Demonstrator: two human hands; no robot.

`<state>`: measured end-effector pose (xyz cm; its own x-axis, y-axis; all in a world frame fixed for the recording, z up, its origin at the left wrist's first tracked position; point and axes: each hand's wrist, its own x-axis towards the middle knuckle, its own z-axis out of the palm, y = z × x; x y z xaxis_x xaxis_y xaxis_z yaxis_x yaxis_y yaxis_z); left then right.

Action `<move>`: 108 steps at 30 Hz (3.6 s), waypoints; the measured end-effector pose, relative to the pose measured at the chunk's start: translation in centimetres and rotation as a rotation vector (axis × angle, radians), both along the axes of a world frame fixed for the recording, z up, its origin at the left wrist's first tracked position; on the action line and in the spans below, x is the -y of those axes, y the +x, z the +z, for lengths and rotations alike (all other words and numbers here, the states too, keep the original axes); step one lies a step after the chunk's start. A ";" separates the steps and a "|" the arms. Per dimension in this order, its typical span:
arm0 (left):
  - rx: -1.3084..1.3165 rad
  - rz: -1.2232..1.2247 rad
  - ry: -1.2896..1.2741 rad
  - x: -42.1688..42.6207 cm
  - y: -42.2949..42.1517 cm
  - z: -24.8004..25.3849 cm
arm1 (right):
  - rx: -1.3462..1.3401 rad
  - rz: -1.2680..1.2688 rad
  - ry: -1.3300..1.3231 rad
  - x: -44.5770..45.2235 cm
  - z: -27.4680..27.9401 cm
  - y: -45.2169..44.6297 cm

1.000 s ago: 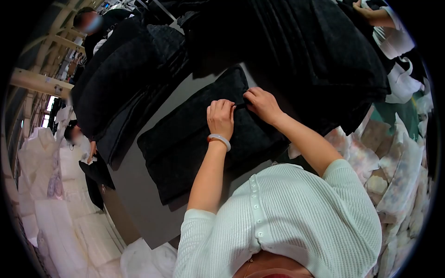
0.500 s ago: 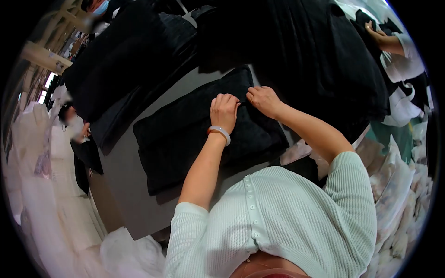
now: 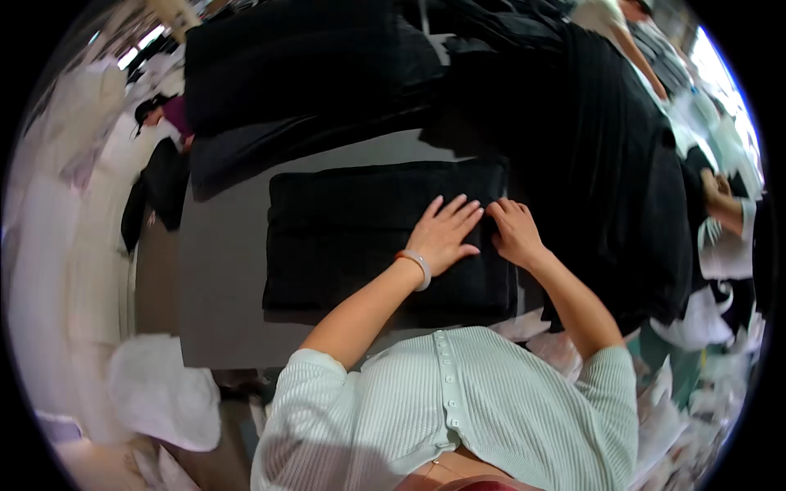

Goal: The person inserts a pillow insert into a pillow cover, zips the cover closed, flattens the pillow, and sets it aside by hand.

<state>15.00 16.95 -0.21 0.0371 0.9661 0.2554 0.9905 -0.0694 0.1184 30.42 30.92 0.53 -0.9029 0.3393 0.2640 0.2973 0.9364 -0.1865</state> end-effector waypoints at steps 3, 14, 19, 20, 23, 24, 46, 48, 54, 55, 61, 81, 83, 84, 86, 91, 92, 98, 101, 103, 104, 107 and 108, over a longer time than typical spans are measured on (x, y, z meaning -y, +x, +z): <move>0.251 0.043 0.111 -0.4 -0.5 -1.2 | -0.365 0.153 -0.157 1.9 3.4 -2.0; 0.577 1.405 -0.148 16.4 -19.1 -3.5 | -0.388 -0.303 -0.578 1.5 -9.9 -1.2; 0.875 1.507 -0.094 18.5 -22.8 -6.5 | -0.526 -0.383 -0.703 0.7 -11.9 -1.0; 0.923 1.529 -0.083 18.3 -22.2 -5.5 | -0.503 -0.427 -0.922 0.5 -11.4 -0.5; 1.019 1.413 0.245 19.8 -21.7 -5.3 | -0.526 -0.467 -1.532 -1.0 -8.5 0.6; 1.081 1.373 0.424 19.8 -20.7 -4.6 | -0.618 -0.400 -1.524 -0.9 -6.8 0.9; 0.649 1.362 0.352 34.9 -12.6 -6.3 | -0.287 -0.760 -1.085 5.7 -7.0 1.9; 0.697 1.397 0.465 34.7 -11.7 -3.8 | -0.772 -0.523 -1.160 6.6 -7.8 2.3; 0.665 1.648 0.197 38.3 -9.6 -10.4 | -0.263 -0.673 -0.741 8.6 -16.7 9.8; 0.665 1.651 0.207 38.4 -10.2 -10.2 | -0.335 -0.606 -0.849 6.9 -19.8 11.4; 0.496 1.511 0.281 35.4 -12.9 -3.0 | -0.559 -0.615 -1.179 3.2 -9.0 5.4; 0.444 1.490 0.051 31.5 -18.8 -9.9 | -0.294 -0.801 -0.361 0.9 -14.1 -5.5; 0.428 1.459 0.093 31.2 -19.3 -12.1 | -0.213 -0.870 -0.436 1.6 -13.7 -6.7; 0.411 1.450 0.144 30.6 -19.5 -12.1 | -0.230 -0.886 -0.435 1.7 -13.6 -6.8; 0.436 1.439 0.168 30.8 -19.5 -12.0 | -0.277 -0.870 -0.462 1.7 -13.6 -6.8; 0.558 1.377 0.239 31.7 -18.9 -9.9 | -0.405 -0.706 -0.556 0.0 -12.4 -4.5; 0.524 1.334 0.124 32.4 -20.0 -10.1 | -0.389 -0.654 -0.600 -0.3 -10.5 -4.5; 0.848 1.395 0.240 29.9 -23.7 -8.7 | -0.313 -0.784 -1.010 -4.0 -5.3 -10.9; 0.812 1.416 0.265 27.9 -24.6 -7.4 | -0.187 -0.759 -0.741 -9.0 -12.6 -11.8; 0.831 1.452 0.167 28.1 -26.3 -9.9 | -0.276 -0.781 -0.610 -7.6 -13.9 -11.2; 0.796 1.455 0.221 27.9 -26.6 -10.9 | -0.288 -0.787 -0.555 -7.9 -16.0 -10.5; 0.623 1.510 0.343 26.9 -25.9 -11.1 | -0.419 -0.792 -0.448 -7.4 -18.0 -10.8; 0.636 1.545 0.311 26.8 -26.0 -11.0 | -0.339 -0.815 -0.408 -7.7 -18.3 -10.9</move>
